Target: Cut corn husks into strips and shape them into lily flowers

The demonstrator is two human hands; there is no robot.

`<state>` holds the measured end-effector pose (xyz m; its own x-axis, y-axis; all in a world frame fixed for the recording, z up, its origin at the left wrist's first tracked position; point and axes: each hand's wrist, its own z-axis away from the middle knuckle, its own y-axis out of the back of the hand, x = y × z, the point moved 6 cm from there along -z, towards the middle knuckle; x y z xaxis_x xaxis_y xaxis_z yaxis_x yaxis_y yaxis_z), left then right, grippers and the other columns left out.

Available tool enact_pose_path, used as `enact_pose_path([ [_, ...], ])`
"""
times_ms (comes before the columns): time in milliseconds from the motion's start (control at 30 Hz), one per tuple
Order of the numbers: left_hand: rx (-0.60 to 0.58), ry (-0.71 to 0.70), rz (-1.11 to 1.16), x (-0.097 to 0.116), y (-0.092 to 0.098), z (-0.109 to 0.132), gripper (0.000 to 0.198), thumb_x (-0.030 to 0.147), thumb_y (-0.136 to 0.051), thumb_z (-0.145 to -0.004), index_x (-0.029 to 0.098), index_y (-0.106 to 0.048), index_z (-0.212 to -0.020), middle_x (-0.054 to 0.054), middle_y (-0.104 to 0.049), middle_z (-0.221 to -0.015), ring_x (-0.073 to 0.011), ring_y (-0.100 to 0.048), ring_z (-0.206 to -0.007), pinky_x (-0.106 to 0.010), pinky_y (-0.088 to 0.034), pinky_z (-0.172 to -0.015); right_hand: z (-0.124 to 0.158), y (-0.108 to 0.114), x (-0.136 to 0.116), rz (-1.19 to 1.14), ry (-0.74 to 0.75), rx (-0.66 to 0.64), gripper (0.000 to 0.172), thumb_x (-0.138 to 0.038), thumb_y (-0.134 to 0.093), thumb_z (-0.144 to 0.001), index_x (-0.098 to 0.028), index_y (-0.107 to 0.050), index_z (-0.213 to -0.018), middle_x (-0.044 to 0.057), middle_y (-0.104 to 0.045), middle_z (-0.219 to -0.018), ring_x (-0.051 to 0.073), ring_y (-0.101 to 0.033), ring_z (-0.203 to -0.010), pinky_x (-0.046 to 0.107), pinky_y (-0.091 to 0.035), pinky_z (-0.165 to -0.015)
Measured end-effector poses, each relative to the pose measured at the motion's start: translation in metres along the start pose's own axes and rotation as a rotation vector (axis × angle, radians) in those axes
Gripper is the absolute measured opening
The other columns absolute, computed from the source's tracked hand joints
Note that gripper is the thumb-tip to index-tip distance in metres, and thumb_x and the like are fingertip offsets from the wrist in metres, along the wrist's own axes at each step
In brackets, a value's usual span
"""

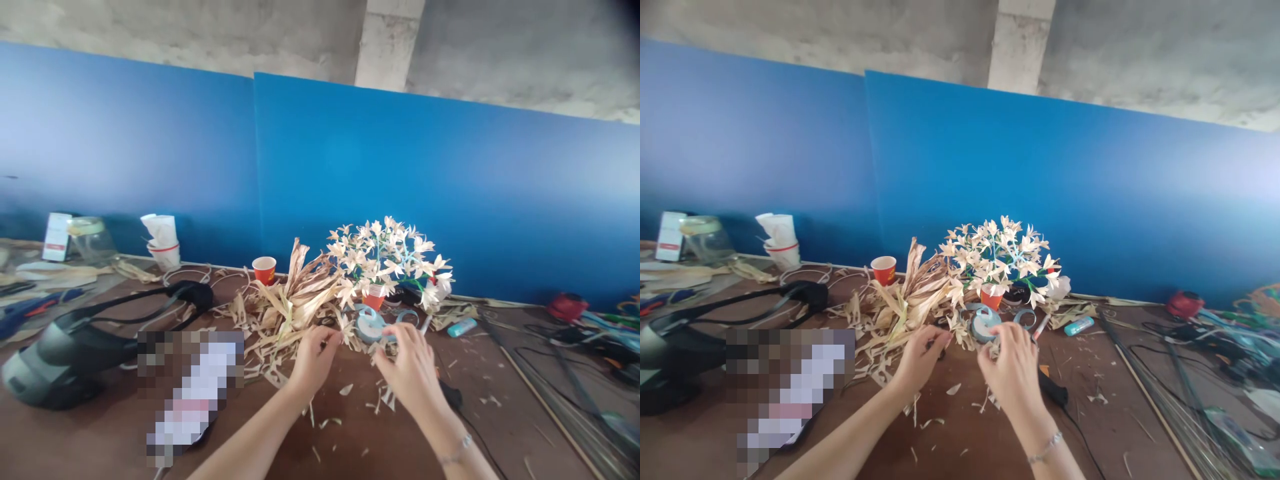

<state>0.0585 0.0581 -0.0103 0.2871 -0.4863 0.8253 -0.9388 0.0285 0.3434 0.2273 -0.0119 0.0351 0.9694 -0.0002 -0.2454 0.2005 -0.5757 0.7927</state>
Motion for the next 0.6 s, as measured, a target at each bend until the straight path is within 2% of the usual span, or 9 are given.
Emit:
enact_pose_path([
  [133,-0.017,0.128,0.184,-0.010,-0.004,-0.001,0.030,0.039,-0.047,-0.080,0.015,-0.064,-0.071,-0.005,-0.066,-0.073,-0.0196,-0.058,-0.073,-0.026,-0.040,-0.064,0.020,-0.003,0.068,0.316,-0.326,-0.287,0.031,-0.021,-0.050,-0.070,-0.013,-0.052,-0.100,0.017,-0.056,-0.100,0.033,-0.053,-0.095,0.042,-0.040,-0.073],
  [233,-0.037,0.141,0.228,-0.010,-0.006,-0.001,0.031,0.040,-0.048,-0.079,0.015,-0.064,-0.071,-0.006,-0.066,-0.073,-0.0194,-0.058,-0.071,-0.025,-0.040,-0.063,0.035,-0.010,0.094,0.376,-0.422,-0.441,0.039,-0.018,-0.053,-0.068,-0.009,-0.050,-0.106,0.020,-0.057,-0.102,0.035,-0.054,-0.099,0.043,-0.040,-0.076],
  [333,-0.054,0.155,0.265,-0.011,-0.008,-0.001,0.033,0.042,-0.049,-0.079,0.014,-0.064,-0.072,-0.006,-0.066,-0.072,-0.0188,-0.057,-0.070,-0.025,-0.041,-0.062,0.038,-0.017,0.097,0.351,-0.353,-0.456,0.040,-0.012,-0.049,-0.069,-0.012,-0.047,-0.110,0.017,-0.059,-0.101,0.031,-0.055,-0.100,0.041,-0.040,-0.076],
  [467,-0.058,0.207,0.303,-0.016,-0.009,-0.001,0.034,0.043,-0.048,-0.079,0.013,-0.063,-0.073,-0.006,-0.065,-0.074,-0.0178,-0.057,-0.069,-0.025,-0.040,-0.061,0.034,-0.016,0.097,0.371,-0.321,-0.429,0.031,-0.013,-0.047,-0.072,-0.013,-0.050,-0.103,0.015,-0.061,-0.092,0.030,-0.058,-0.093,0.037,-0.041,-0.071],
  [533,-0.054,0.232,0.338,-0.018,-0.010,-0.001,0.035,0.044,-0.049,-0.079,0.012,-0.064,-0.077,-0.006,-0.065,-0.074,-0.0176,-0.057,-0.069,-0.025,-0.041,-0.062,0.029,-0.008,0.094,0.337,-0.322,-0.368,0.026,-0.014,-0.047,-0.073,-0.014,-0.051,-0.099,0.014,-0.062,-0.089,0.029,-0.059,-0.087,0.035,-0.041,-0.067],
  [600,-0.050,0.239,0.362,-0.019,-0.010,-0.001,0.036,0.044,-0.049,-0.078,0.012,-0.064,-0.079,-0.005,-0.064,-0.072,-0.0175,-0.056,-0.070,-0.025,-0.041,-0.063,0.023,0.000,0.083,0.213,-0.264,-0.276,0.024,-0.015,-0.046,-0.073,-0.016,-0.051,-0.096,0.011,-0.062,-0.088,0.027,-0.060,-0.081,0.032,-0.042,-0.065],
])
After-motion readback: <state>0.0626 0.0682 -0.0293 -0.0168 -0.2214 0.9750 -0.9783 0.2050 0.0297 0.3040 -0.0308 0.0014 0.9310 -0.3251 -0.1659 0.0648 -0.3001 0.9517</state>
